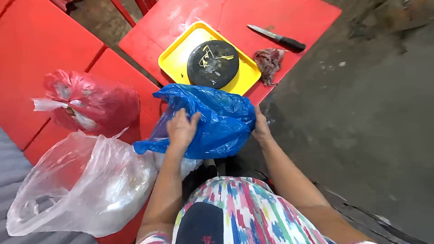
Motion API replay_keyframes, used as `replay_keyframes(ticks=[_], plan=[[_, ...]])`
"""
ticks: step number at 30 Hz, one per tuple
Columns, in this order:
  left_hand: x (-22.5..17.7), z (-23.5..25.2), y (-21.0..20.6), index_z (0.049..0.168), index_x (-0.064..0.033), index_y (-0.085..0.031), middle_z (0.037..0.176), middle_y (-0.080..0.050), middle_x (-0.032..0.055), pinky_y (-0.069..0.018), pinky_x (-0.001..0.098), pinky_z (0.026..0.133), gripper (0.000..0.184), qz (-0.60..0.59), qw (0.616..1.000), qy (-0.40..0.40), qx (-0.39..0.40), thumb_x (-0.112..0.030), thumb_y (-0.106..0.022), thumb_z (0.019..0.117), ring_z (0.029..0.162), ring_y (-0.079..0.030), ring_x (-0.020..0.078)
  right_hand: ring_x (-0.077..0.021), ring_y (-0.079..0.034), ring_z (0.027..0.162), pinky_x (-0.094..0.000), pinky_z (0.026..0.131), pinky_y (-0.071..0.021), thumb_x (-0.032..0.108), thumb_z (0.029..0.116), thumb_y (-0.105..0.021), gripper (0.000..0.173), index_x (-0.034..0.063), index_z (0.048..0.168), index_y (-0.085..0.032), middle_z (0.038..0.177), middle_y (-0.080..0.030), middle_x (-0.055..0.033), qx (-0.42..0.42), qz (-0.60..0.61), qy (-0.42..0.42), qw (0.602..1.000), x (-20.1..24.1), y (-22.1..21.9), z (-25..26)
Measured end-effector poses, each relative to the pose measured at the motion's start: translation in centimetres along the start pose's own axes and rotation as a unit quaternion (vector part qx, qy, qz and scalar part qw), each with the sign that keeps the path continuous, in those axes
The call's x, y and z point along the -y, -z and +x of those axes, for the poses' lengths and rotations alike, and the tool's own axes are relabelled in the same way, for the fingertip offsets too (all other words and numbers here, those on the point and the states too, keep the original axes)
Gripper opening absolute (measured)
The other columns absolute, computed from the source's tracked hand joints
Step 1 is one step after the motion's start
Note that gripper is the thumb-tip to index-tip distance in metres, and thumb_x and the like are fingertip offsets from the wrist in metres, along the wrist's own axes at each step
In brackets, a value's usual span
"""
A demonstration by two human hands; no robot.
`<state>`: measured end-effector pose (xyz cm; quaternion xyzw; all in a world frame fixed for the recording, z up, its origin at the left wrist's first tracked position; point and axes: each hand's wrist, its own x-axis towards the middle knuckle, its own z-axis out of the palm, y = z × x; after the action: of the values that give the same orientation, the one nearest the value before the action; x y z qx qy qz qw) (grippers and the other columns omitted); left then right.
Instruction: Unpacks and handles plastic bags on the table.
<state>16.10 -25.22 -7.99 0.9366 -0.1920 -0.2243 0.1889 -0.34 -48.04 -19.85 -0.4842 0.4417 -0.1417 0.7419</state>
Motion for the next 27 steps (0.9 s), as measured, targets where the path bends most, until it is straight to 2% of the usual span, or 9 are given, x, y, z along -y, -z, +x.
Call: replay_keyframes(ticks=[2, 4, 9, 12, 14, 18, 22, 25, 27], plan=[[0.0, 1.0, -3.4, 0.151, -0.0016, -0.040, 0.132, -0.062, 0.0273, -0.0449, 0.0681, 0.102, 0.077, -0.081, 0.995, 0.013, 0.058, -0.052, -0.064, 0.0977, 0.123, -0.060, 0.0451, -0.0166, -0.070, 0.089, -0.0393, 0.080, -0.0608, 0.040, 0.1035, -0.058, 0.044, 0.0072, 0.133, -0.058, 0.104, -0.071, -0.0085, 0.007, -0.024, 0.000, 1.000, -0.1, -0.2, -0.1], [0.5, 1.4, -4.0, 0.140, 0.0018, -0.053, 0.121, -0.066, 0.0287, -0.0484, 0.0644, 0.099, 0.054, -0.131, 0.989, -0.005, 0.062, -0.033, -0.066, 0.1003, 0.114, -0.064, 0.0450, -0.0147, -0.069, 0.080, -0.0370, 0.075, -0.0606, 0.025, 0.1021, -0.063, 0.030, 0.0041, 0.123, -0.062, 0.095, -0.070, -0.0077, -0.007, -0.044, 0.014, 0.999, 0.6, 0.2, 0.2], [3.5, 3.6, 1.2, 0.111, 0.0058, -0.068, 0.102, -0.070, 0.0247, -0.0510, 0.0588, 0.092, 0.031, -0.149, 0.983, 0.006, -0.106, -0.022, -0.056, 0.1050, 0.099, -0.068, 0.0373, -0.0124, -0.070, 0.078, -0.0356, 0.073, -0.0615, 0.019, 0.1007, -0.065, 0.018, 0.0072, 0.114, -0.063, 0.091, -0.070, -0.0028, -0.071, -0.013, 0.028, 0.997, 2.0, 2.0, 0.7], [5.4, 6.7, -0.3, 0.130, 0.0048, -0.060, 0.129, -0.060, 0.0310, -0.0408, 0.0687, 0.102, 0.040, -0.040, 0.993, 0.048, -0.098, -0.024, -0.056, 0.1042, 0.122, -0.057, 0.0483, -0.0133, -0.068, 0.081, -0.0358, 0.075, -0.0599, 0.030, 0.1029, -0.062, 0.026, 0.0080, 0.117, -0.060, 0.095, -0.068, -0.0039, -0.072, 0.015, -0.004, 0.997, 0.8, 1.1, 1.3], [6.3, 8.5, -2.0, 0.148, 0.0040, -0.045, 0.147, -0.046, 0.0328, -0.0351, 0.0713, 0.108, 0.060, -0.044, 0.994, 0.082, -0.065, -0.029, -0.063, 0.1006, 0.135, -0.046, 0.0517, -0.0179, -0.068, 0.096, -0.0402, 0.084, -0.0588, 0.042, 0.1030, -0.059, 0.045, 0.0088, 0.133, -0.055, 0.110, -0.068, -0.0087, -0.034, 0.024, -0.056, 0.998, 0.8, 0.5, 1.2], [6.1, 9.4, -4.8, 0.150, 0.0039, -0.038, 0.138, -0.055, 0.0332, -0.0430, 0.0669, 0.105, 0.071, -0.086, 0.989, 0.124, 0.013, -0.020, -0.073, 0.0929, 0.129, -0.054, 0.0496, -0.0198, -0.069, 0.092, -0.0418, 0.082, -0.0594, 0.027, 0.1006, -0.065, 0.042, 0.0067, 0.136, -0.053, 0.109, -0.069, -0.0111, 0.056, -0.055, -0.117, 0.990, 2.7, -0.6, 0.5], [6.4, 9.6, -3.4, 0.128, 0.0026, -0.061, 0.119, -0.067, 0.0182, -0.0539, 0.0455, 0.095, 0.032, -0.373, 0.921, 0.106, 0.029, -0.006, -0.062, 0.0966, 0.108, -0.065, 0.0240, -0.0066, -0.068, 0.085, -0.0316, 0.080, -0.0606, 0.012, 0.0998, -0.062, 0.020, 0.0086, 0.119, -0.063, 0.097, -0.071, 0.0016, 0.069, -0.103, 0.077, 0.989, 7.2, 0.5, 1.1], [5.3, 9.4, 0.8, 0.116, 0.0004, -0.062, 0.105, -0.068, 0.0046, -0.0569, 0.0344, 0.089, 0.023, -0.510, 0.855, -0.074, -0.061, 0.004, -0.057, 0.0937, 0.097, -0.066, 0.0111, -0.0038, -0.069, 0.091, -0.0304, 0.087, -0.0595, 0.002, 0.0956, -0.062, 0.014, 0.0023, 0.107, -0.069, 0.097, -0.073, 0.0032, 0.085, -0.128, 0.269, 0.951, 10.0, 1.7, 2.7], [3.8, 8.8, 4.6, 0.112, -0.0066, -0.064, 0.104, -0.071, -0.0047, -0.0570, 0.0319, 0.090, 0.024, -0.531, 0.809, -0.223, -0.115, 0.006, -0.057, 0.0934, 0.098, -0.067, 0.0070, -0.0017, -0.068, 0.098, -0.0294, 0.092, -0.0579, 0.001, 0.0965, -0.060, 0.019, 0.0120, 0.106, -0.072, 0.103, -0.074, 0.0101, 0.106, -0.104, 0.389, 0.909, 13.0, 1.7, 2.2]])
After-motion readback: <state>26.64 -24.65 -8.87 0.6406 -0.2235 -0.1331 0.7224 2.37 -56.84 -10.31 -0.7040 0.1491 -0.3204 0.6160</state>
